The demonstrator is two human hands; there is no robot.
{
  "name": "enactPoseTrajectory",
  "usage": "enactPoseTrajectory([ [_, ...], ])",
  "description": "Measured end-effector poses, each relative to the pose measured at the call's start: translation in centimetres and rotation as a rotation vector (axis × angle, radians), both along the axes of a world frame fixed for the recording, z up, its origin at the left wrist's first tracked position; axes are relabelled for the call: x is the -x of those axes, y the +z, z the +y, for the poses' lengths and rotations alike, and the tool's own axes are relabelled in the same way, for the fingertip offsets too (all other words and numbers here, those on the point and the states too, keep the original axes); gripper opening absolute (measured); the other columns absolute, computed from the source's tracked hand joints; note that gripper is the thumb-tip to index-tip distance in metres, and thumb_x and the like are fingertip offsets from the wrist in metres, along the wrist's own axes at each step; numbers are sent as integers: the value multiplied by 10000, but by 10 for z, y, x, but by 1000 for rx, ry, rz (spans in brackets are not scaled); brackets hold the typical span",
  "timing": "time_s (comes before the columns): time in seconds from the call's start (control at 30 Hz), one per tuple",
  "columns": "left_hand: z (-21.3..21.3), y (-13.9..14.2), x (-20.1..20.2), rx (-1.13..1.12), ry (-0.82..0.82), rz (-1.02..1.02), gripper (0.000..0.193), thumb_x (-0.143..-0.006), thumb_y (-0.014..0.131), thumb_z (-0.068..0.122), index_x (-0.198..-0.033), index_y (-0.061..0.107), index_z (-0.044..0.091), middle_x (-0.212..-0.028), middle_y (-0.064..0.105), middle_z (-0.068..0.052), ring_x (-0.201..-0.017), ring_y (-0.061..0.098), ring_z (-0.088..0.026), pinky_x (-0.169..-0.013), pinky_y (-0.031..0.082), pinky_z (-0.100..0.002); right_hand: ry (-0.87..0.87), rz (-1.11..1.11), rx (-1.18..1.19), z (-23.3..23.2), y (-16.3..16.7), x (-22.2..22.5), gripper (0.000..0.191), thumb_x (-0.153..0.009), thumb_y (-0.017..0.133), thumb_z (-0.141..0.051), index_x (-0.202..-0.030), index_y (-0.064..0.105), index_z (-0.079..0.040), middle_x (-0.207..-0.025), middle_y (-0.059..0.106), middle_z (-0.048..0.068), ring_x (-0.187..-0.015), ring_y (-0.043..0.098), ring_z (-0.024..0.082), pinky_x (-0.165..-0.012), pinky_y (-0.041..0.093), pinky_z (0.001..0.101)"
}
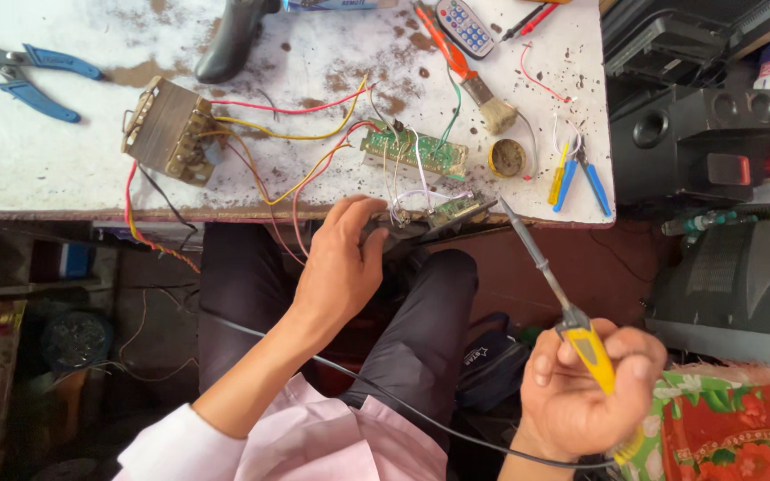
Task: The person sits on the floor and uses a soldering iron to work on a small circuit board. They then use a multimeter to test connections on the board and a transformer, and finally twist wires together by hand.
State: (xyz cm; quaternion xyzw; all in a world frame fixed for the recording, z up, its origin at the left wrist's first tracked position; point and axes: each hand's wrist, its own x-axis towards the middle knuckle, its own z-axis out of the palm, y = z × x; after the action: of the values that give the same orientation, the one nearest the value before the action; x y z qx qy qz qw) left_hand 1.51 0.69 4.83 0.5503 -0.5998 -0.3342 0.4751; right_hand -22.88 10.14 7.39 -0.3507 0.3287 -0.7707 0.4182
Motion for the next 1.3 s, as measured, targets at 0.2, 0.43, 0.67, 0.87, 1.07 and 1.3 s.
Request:
enactPoseTrajectory([
  [0.2, -16, -21, 9, 126, -14, -38, 171, -943, 635, -2, -1105, 670, 41, -1239, 657, -158, -1023, 688, -369, -857, 561, -419, 180, 67, -271, -9, -25, 16, 468, -1103, 467, -400, -1267, 563, 27, -932, 706, 208, -756, 680, 292, -603, 513, 325],
  [0.43, -26, -24, 8, 78, -100, -82, 194, -940, 626, 18, -1105, 714, 70, -1226, 690, -134, -909, 722, -339, -788, 576, -409, 152, 323, -297, -3, -39, 17, 237, -1017, 588, -27, -1238, 594, 56, -929, 694, 184, -770, 663, 201, -660, 505, 276],
  [0.67, -32, -19, 8, 121, -209, -94, 204, -944, 611, -1, -1129, 691, 29, -1157, 693, -139, -992, 705, -363, -834, 571, -414, 146, 452, -227, 1, -40, 20, 227, -983, 602, 3, -1207, 614, 35, -973, 702, 164, -809, 668, 180, -709, 538, 277],
  [0.87, -34, -13, 9, 157, -226, -53, 136, -917, 617, -19, -1041, 666, 7, -1065, 666, -154, -953, 690, -377, -812, 555, -424, 158, 269, -299, 1, -52, 21, 180, -1004, 605, -38, -1170, 636, 23, -904, 704, 176, -738, 656, 199, -636, 507, 281],
  [1.07, -33, -13, 15, -138, -201, 130, 62, -913, 632, -27, -970, 633, -3, -1039, 637, -118, -734, 727, -221, -642, 573, -339, 188, -131, -377, -6, -66, 18, 177, -1023, 596, -123, -1128, 654, 7, -859, 702, 178, -684, 618, 225, -573, 454, 271],
  [1.3, -37, -37, 26, -242, -322, 777, 51, -966, 582, -63, -981, 550, -25, -1269, 594, -158, -842, 719, -159, -707, 626, -281, 185, -254, -451, -13, -67, 14, 191, -1002, 629, -185, -1093, 657, -20, -835, 696, 148, -656, 606, 215, -541, 436, 261],
])
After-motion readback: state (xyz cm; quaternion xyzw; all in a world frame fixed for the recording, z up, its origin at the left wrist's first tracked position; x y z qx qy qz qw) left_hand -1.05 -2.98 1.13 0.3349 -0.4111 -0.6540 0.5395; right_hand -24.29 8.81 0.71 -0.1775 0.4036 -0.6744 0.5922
